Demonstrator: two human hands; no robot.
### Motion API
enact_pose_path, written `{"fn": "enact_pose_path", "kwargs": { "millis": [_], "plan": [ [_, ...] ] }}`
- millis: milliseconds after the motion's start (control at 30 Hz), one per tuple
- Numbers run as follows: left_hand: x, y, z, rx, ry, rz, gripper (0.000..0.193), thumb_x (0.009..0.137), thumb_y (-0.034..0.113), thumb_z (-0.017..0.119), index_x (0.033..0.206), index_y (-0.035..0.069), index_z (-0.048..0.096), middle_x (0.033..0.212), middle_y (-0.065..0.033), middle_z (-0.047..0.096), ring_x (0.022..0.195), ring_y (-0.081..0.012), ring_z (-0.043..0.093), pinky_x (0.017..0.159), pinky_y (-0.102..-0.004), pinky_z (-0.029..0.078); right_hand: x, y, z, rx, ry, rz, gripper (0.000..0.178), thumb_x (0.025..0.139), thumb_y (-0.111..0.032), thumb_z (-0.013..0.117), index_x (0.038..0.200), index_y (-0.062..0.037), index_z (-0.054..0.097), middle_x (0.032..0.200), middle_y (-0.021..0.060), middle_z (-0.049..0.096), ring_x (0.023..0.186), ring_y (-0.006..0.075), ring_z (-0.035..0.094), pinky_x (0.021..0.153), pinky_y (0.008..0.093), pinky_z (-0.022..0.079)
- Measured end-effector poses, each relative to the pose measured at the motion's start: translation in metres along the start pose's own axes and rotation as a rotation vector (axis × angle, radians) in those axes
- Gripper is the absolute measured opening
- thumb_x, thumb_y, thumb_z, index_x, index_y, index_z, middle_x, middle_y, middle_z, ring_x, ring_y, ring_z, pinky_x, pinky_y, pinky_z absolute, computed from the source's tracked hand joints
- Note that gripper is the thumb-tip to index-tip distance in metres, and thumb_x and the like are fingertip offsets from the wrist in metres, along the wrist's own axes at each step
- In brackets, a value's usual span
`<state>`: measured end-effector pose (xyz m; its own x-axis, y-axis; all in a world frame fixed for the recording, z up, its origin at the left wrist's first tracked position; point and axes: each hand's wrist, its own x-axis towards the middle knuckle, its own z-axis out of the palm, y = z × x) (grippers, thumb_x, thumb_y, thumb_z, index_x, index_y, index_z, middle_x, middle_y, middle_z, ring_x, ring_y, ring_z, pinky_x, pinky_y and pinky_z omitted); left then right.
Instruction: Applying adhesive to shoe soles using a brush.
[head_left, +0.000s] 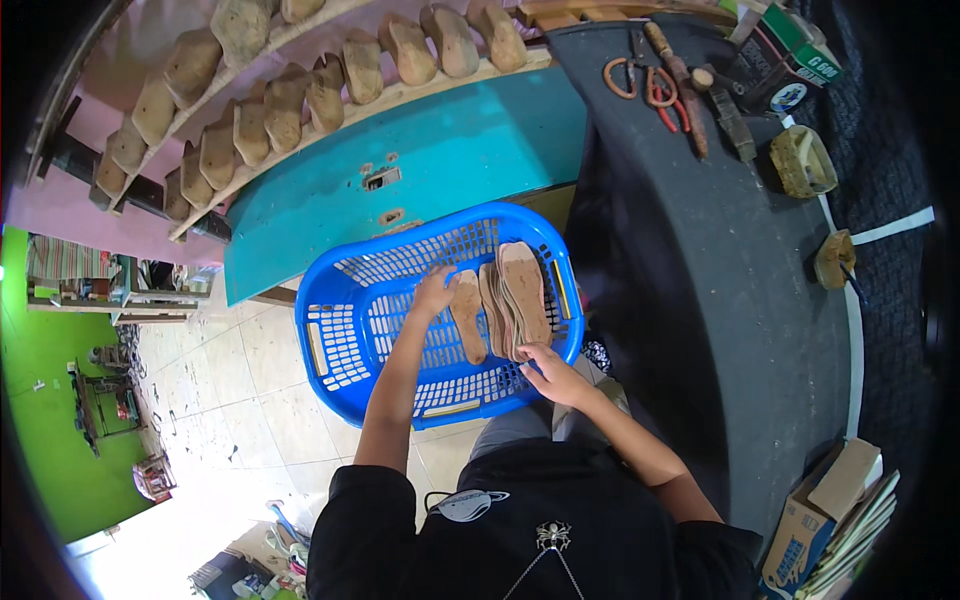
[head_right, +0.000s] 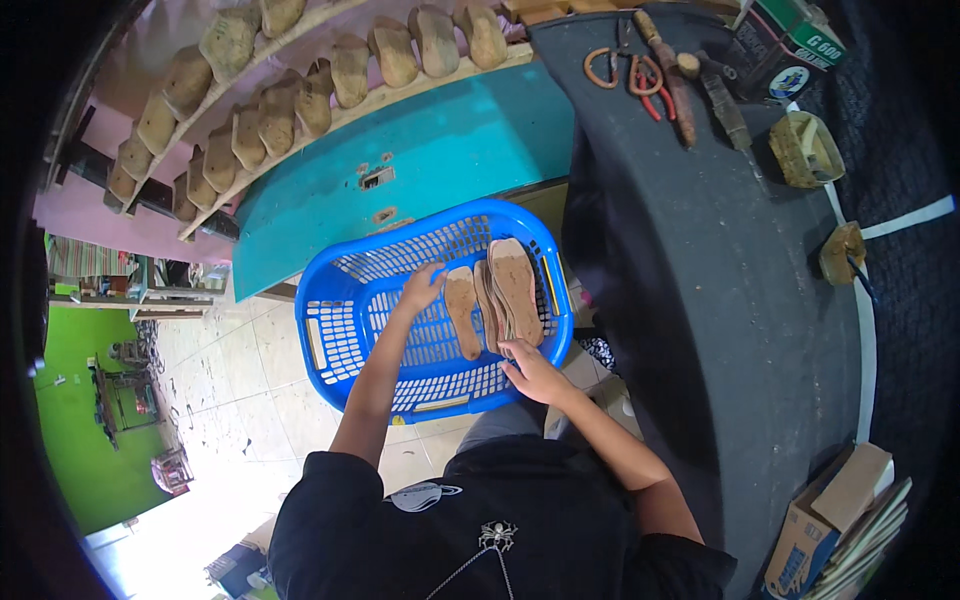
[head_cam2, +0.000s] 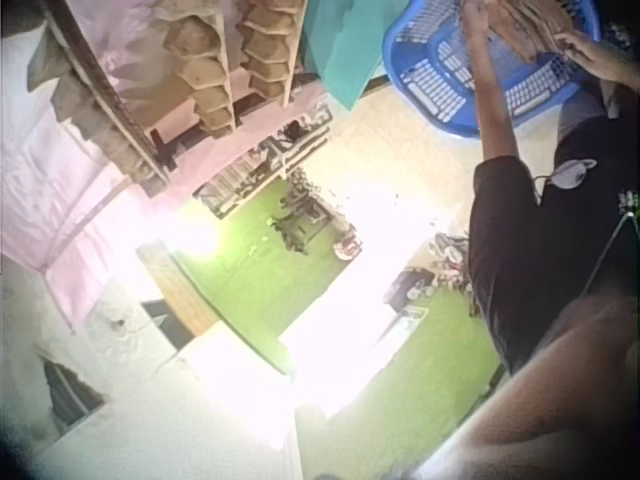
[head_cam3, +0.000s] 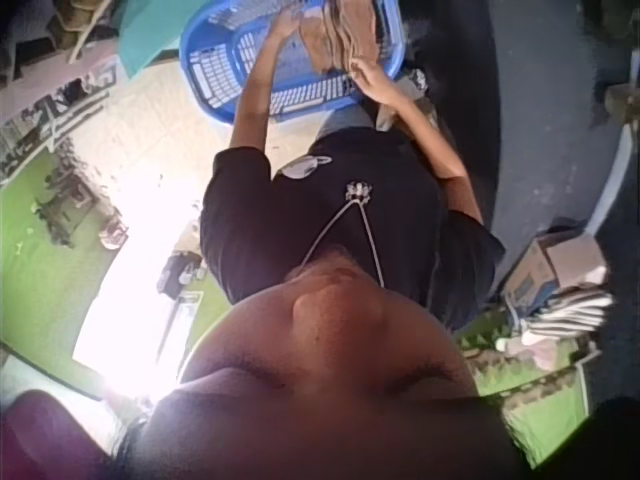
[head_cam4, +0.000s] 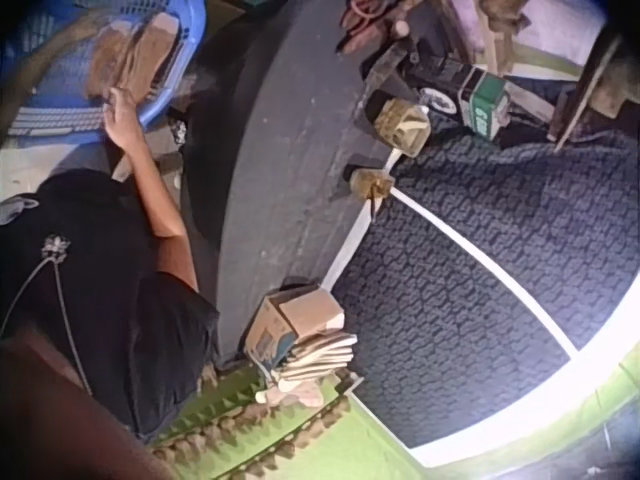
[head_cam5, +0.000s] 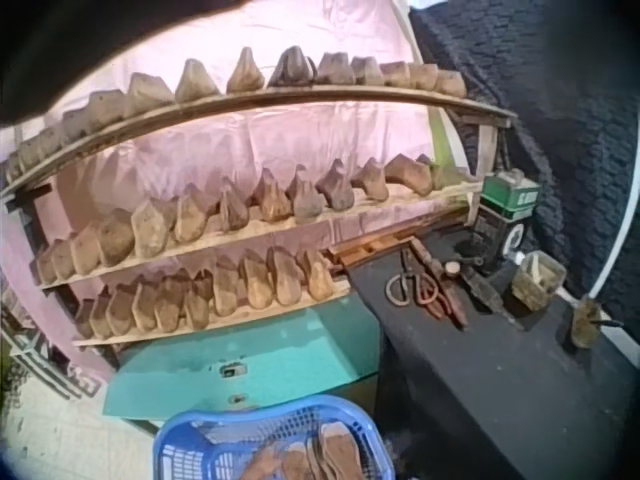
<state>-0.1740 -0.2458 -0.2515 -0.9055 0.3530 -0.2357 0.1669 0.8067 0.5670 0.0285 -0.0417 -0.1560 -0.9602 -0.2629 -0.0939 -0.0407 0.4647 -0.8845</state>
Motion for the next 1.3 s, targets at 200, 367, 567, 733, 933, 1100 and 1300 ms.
{"fn": "enact_pose_path", "kwargs": {
  "millis": [200, 367, 567, 733, 933, 1100, 1300],
  "plan": [
    [-0.027, 0.133, -0.076, -0.136, 0.082, 0.460, 0.029, 0.076, 0.020, 0.051, 0.102, 0.008, 0.053, 0.103, -0.0102, 0.052, 0.101, -0.0279, 0.047, 0.083, -0.0394, 0.036, -0.015, -0.052, -0.048, 0.067, 0.267, 0.014, 0.031, 0.079, -0.009, 0.048, 0.108, -0.0012, 0.041, 0.101, 0.0182, 0.047, 0.095, 0.0309, 0.047, 0.081, 0.0349, 0.038],
    [-0.056, 0.262, -0.099, -0.186, 0.099, 0.782, 0.024, 0.078, 0.016, 0.050, 0.100, 0.007, 0.053, 0.101, -0.0093, 0.053, 0.095, -0.0266, 0.050, 0.082, -0.0354, 0.035, -0.063, -0.092, -0.106, 0.120, 0.692, 0.065, 0.026, 0.080, -0.003, 0.045, 0.106, -0.0018, 0.046, 0.105, 0.0097, 0.046, 0.092, 0.0185, 0.048, 0.078, 0.0272, 0.040],
    [-0.099, 0.404, -0.075, -0.192, -0.060, 1.189, 0.026, 0.076, 0.015, 0.054, 0.100, 0.007, 0.054, 0.100, -0.0080, 0.054, 0.096, -0.0228, 0.049, 0.085, -0.0334, 0.032, -0.162, -0.128, -0.160, -0.018, 1.201, 0.121, 0.026, 0.078, 0.000, 0.043, 0.103, -0.0027, 0.049, 0.108, 0.0101, 0.047, 0.094, 0.0190, 0.049, 0.076, 0.0265, 0.041],
    [-0.164, 0.501, -0.039, -0.309, -0.209, 1.455, 0.027, 0.074, 0.015, 0.056, 0.100, 0.008, 0.053, 0.099, -0.0071, 0.055, 0.097, -0.0219, 0.049, 0.085, -0.0340, 0.031, -0.260, -0.156, -0.168, -0.167, 1.521, 0.169, 0.022, 0.077, 0.000, 0.044, 0.097, -0.0022, 0.053, 0.107, 0.0101, 0.049, 0.097, 0.0190, 0.049, 0.076, 0.0263, 0.040],
    [-0.264, 0.599, 0.012, -0.364, -0.415, 1.797, 0.026, 0.074, 0.016, 0.056, 0.099, 0.009, 0.054, 0.098, -0.0066, 0.055, 0.097, -0.0223, 0.049, 0.084, -0.0339, 0.032, -0.387, -0.177, -0.161, -0.425, 1.910, 0.277, 0.016, 0.079, -0.004, 0.046, 0.093, -0.0026, 0.055, 0.102, 0.0105, 0.052, 0.095, 0.0193, 0.049, 0.074, 0.0256, 0.040],
    [-0.343, 0.657, 0.059, -0.529, -0.691, 1.878, 0.027, 0.075, 0.016, 0.056, 0.099, 0.006, 0.052, 0.097, -0.0086, 0.055, 0.093, -0.0246, 0.050, 0.079, -0.0333, 0.038, -0.484, -0.171, -0.150, -0.515, 2.210, 0.257, 0.014, 0.082, -0.006, 0.047, 0.094, -0.0001, 0.053, 0.098, 0.0062, 0.052, 0.087, 0.0116, 0.051, 0.072, 0.0212, 0.040],
    [-0.416, 0.704, 0.093, -0.491, -0.775, 1.989, 0.032, 0.075, 0.014, 0.055, 0.105, 0.002, 0.049, 0.097, -0.0117, 0.055, 0.092, -0.0265, 0.050, 0.081, -0.0337, 0.038, -0.586, -0.170, -0.159, -0.624, 2.473, 0.441, 0.020, 0.082, -0.010, 0.049, 0.098, 0.0004, 0.050, 0.089, 0.0047, 0.051, 0.079, 0.0118, 0.051, 0.068, 0.0230, 0.041]
  ]
}}
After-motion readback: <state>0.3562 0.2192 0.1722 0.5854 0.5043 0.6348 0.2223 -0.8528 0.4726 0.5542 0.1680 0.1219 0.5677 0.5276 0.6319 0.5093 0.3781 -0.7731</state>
